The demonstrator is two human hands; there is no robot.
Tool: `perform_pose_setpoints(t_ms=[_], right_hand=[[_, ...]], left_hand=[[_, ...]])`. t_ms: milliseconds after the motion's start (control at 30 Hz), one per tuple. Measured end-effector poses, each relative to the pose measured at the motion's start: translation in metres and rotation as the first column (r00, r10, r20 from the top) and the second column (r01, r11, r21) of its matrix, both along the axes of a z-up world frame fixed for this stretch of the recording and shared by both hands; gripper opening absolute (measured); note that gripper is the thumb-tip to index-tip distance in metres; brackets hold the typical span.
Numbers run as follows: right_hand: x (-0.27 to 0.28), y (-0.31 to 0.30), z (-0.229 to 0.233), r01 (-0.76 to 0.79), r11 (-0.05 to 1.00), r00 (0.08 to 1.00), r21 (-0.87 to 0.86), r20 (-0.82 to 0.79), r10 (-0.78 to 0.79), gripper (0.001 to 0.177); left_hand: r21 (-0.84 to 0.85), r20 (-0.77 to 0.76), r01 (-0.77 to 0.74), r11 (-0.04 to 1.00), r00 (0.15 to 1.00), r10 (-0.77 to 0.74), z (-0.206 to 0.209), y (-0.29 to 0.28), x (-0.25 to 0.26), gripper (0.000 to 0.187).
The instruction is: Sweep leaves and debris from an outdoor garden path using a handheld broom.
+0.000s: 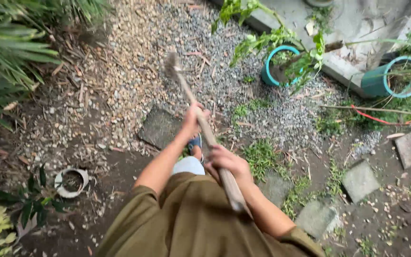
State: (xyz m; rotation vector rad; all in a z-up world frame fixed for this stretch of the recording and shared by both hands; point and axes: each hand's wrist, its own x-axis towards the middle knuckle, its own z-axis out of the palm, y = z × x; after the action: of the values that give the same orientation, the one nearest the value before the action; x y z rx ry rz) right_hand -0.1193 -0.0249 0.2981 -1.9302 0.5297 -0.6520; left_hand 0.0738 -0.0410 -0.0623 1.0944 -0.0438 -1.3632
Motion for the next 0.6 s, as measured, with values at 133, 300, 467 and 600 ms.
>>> perform_pose_setpoints(t_ms=[133,300,467,600], right_hand=[[0.077,-0.038,-0.084,0.064,0.998,0.984,0.026,0.164,-0.068,0.017],[0.078,-0.046,-0.107,0.152,0.985,0.976,0.077,0.148,-0.162,0.018],[0.003,-0.005,-0.010,0.356,0.921,0.932,0.157,-0.134,-0.337,0.012],[-0.013,0.009,0.030,0.281,0.946,0.952,-0.159,-0.082,-0.296,0.013]], left_hand=[[0.256,-0.148,-0.219,0.942,0.954,0.262,0.026,-0.049,0.095,0.036],[0.173,-0.090,-0.028,0.985,0.995,0.044,-0.037,-0.067,0.084,0.041],[0.347,0.716,0.466,0.814,0.429,-0.551,0.055,-0.039,-0.021,0.041],[0.178,0.732,0.522,0.834,0.496,-0.467,0.088,-0.031,-0.046,0.035]])
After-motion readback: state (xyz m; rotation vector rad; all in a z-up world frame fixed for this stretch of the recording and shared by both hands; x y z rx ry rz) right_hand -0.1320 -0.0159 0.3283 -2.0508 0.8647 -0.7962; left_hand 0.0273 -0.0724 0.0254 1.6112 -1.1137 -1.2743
